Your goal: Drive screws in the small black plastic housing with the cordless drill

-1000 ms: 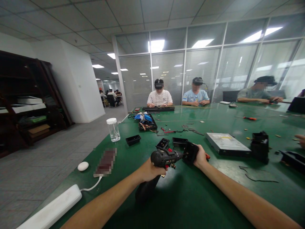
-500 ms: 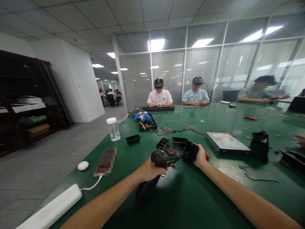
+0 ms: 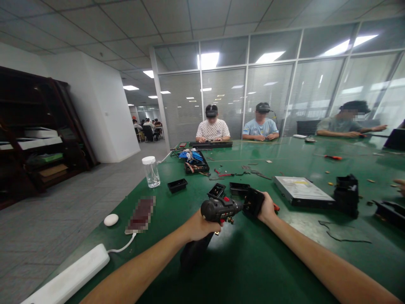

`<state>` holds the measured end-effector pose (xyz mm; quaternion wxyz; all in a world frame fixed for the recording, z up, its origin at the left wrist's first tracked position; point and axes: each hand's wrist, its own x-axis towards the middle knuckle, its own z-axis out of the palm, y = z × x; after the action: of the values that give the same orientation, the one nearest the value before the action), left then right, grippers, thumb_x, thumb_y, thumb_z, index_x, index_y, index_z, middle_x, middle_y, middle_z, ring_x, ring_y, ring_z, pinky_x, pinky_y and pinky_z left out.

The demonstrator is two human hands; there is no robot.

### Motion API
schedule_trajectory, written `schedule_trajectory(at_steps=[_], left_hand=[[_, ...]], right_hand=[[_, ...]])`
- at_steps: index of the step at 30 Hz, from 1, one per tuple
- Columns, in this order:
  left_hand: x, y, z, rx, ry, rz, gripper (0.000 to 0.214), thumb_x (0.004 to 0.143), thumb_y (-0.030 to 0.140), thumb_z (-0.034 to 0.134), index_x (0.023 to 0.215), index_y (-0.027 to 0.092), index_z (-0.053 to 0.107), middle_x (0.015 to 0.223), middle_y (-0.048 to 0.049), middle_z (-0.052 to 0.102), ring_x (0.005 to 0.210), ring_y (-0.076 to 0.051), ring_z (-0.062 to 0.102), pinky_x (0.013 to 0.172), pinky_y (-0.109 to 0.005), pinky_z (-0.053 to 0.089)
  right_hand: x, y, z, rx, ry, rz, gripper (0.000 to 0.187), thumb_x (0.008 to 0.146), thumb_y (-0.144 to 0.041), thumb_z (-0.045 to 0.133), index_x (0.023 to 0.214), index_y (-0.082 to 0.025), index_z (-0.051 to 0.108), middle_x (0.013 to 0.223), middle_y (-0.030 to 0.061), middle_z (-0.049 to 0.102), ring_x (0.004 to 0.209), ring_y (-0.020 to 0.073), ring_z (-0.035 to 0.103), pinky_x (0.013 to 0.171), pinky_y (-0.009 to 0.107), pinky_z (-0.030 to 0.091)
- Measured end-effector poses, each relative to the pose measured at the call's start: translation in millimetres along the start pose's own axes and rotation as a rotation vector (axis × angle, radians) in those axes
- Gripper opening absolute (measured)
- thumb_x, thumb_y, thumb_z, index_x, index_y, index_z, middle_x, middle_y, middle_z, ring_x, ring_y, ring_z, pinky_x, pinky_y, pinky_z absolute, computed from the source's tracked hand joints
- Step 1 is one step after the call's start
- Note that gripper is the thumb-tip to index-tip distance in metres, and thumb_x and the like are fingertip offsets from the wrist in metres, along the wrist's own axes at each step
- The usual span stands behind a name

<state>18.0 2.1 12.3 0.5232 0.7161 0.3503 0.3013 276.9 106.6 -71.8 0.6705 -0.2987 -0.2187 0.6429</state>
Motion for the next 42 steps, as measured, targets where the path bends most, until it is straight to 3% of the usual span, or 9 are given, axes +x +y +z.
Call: schedule_trajectory(at_steps=[29, 37, 42], left_hand=[[-1.8, 5.3, 2.8, 0.025, -0.001, -0.006, 0.018, 0.058, 0.012, 0.055, 0.076, 0.013, 0.058, 0.073, -0.0013, 0.057, 0.071, -0.015, 0.053, 0.068, -0.027, 0.041], [1.3, 0.7, -1.7, 0.112, -0.038, 0.073, 0.013, 0.060, 0.009, 0.053, 0.070, 0.013, 0.058, 0.067, 0.0005, 0.054, 0.065, -0.012, 0.049, 0.060, -0.023, 0.038], [2.0, -1.3, -1.6, 0.097, -0.047, 0.083, 0.012, 0.060, 0.008, 0.052, 0.069, 0.013, 0.057, 0.068, -0.0005, 0.056, 0.067, -0.013, 0.051, 0.063, -0.024, 0.040]], right_hand=[[-6.6, -2.8, 6.8, -0.031, -0.009, 0.006, 0.018, 0.067, -0.031, 0.043, 0.069, -0.021, 0.058, 0.056, 0.0017, 0.060, 0.050, 0.0188, 0.055, 0.046, 0.030, 0.042], [-4.9, -1.5, 4.9, 0.003, -0.003, 0.015, 0.018, 0.067, -0.029, 0.044, 0.072, -0.021, 0.059, 0.057, 0.0012, 0.060, 0.050, 0.0190, 0.055, 0.048, 0.032, 0.043], [-4.3, -0.6, 3.7, 0.011, -0.005, -0.004, 0.017, 0.066, -0.028, 0.045, 0.072, -0.021, 0.058, 0.055, 0.0005, 0.060, 0.047, 0.0180, 0.054, 0.046, 0.031, 0.042]])
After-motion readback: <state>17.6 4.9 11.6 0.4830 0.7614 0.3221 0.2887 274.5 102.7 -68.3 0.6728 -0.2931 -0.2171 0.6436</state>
